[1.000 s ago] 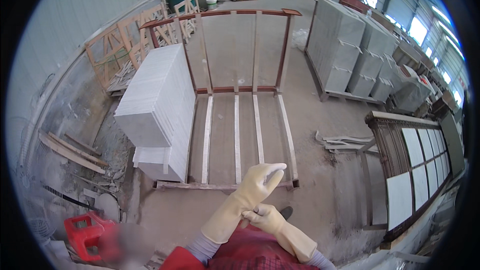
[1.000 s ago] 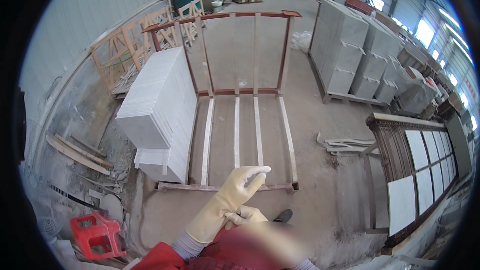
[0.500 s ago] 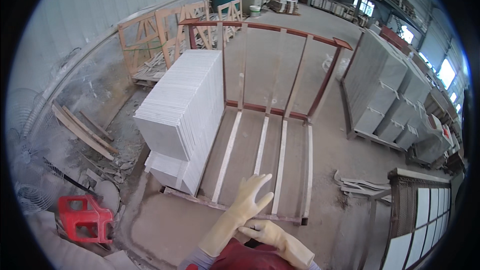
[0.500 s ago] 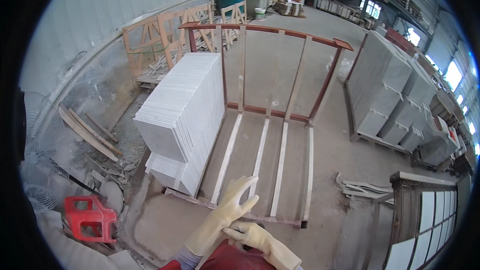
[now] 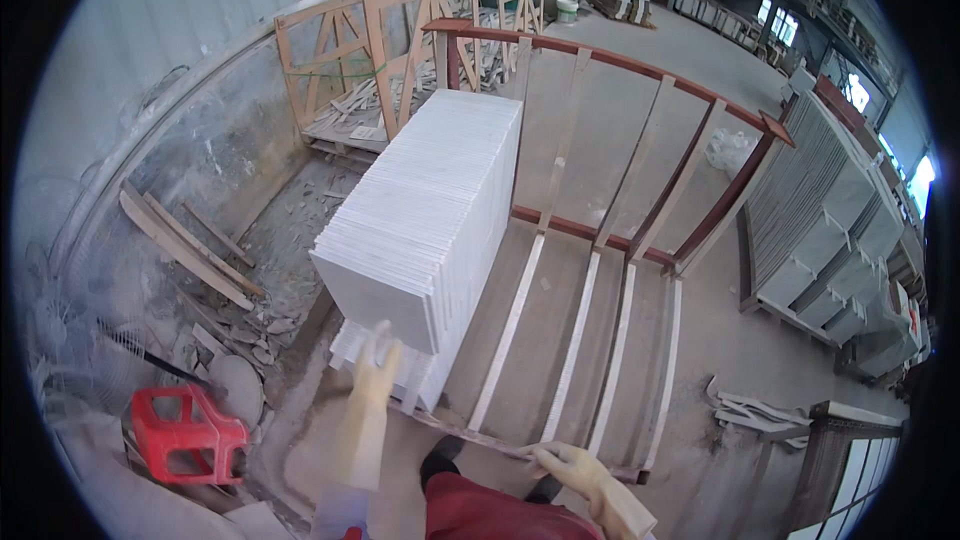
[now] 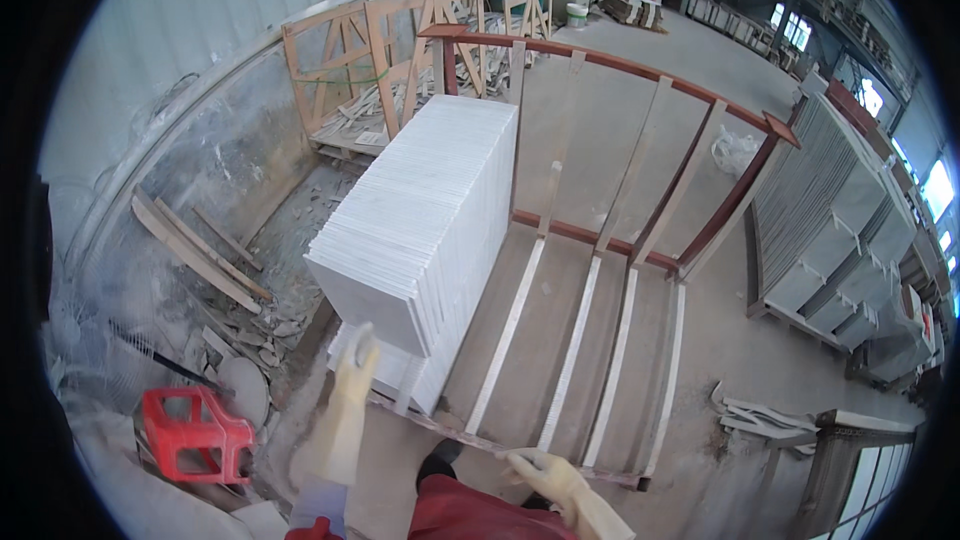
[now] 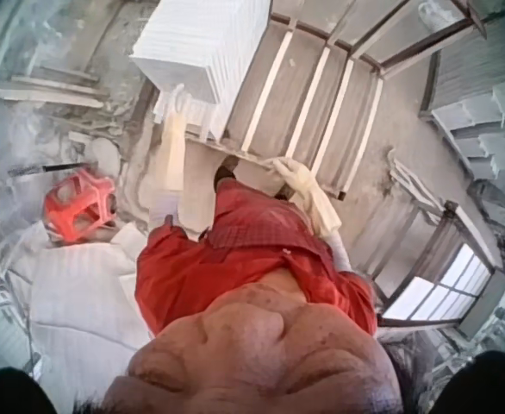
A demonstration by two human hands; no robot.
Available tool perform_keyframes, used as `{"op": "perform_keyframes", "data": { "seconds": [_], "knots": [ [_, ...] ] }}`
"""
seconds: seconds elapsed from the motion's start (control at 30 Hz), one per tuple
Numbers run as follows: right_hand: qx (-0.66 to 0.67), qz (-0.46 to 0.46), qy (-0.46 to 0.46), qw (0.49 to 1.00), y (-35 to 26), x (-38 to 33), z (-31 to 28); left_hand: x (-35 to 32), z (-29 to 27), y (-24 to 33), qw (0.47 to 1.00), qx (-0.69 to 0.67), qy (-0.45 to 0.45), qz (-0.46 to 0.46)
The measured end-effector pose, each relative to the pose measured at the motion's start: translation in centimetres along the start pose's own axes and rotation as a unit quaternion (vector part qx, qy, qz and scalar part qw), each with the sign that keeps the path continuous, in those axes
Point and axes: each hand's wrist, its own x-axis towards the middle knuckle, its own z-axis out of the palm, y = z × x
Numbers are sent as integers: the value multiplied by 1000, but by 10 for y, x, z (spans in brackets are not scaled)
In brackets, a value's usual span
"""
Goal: The person repeatedly picks up white square tiles from a stack and places them one by one onto a moving conveyor belt. The tiles are arranged in a grid pattern on the belt as it advances.
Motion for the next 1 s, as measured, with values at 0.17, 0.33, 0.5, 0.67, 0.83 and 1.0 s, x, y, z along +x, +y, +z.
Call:
{"op": "perform_keyframes", "data": {
  "seconds": [0.17,0.33,0.5,0.67,0.83,1.0],
  "knots": [
    [-8,55,131,990,-15,53,41,153,-66,-104,985,-61,158,-21],
    [-109,60,30,992,-68,78,79,241,-88,-124,979,-41,181,-89],
    [-153,30,61,986,-93,106,96,258,-76,-149,985,29,125,-112],
    [-202,-22,85,975,-145,132,107,254,-78,-128,981,47,131,-134],
    [-276,-170,227,918,-204,167,129,248,-76,-123,975,91,161,-121],
    [-329,-359,276,829,-223,216,136,235,-77,-116,979,54,146,-132]
  ]
}}
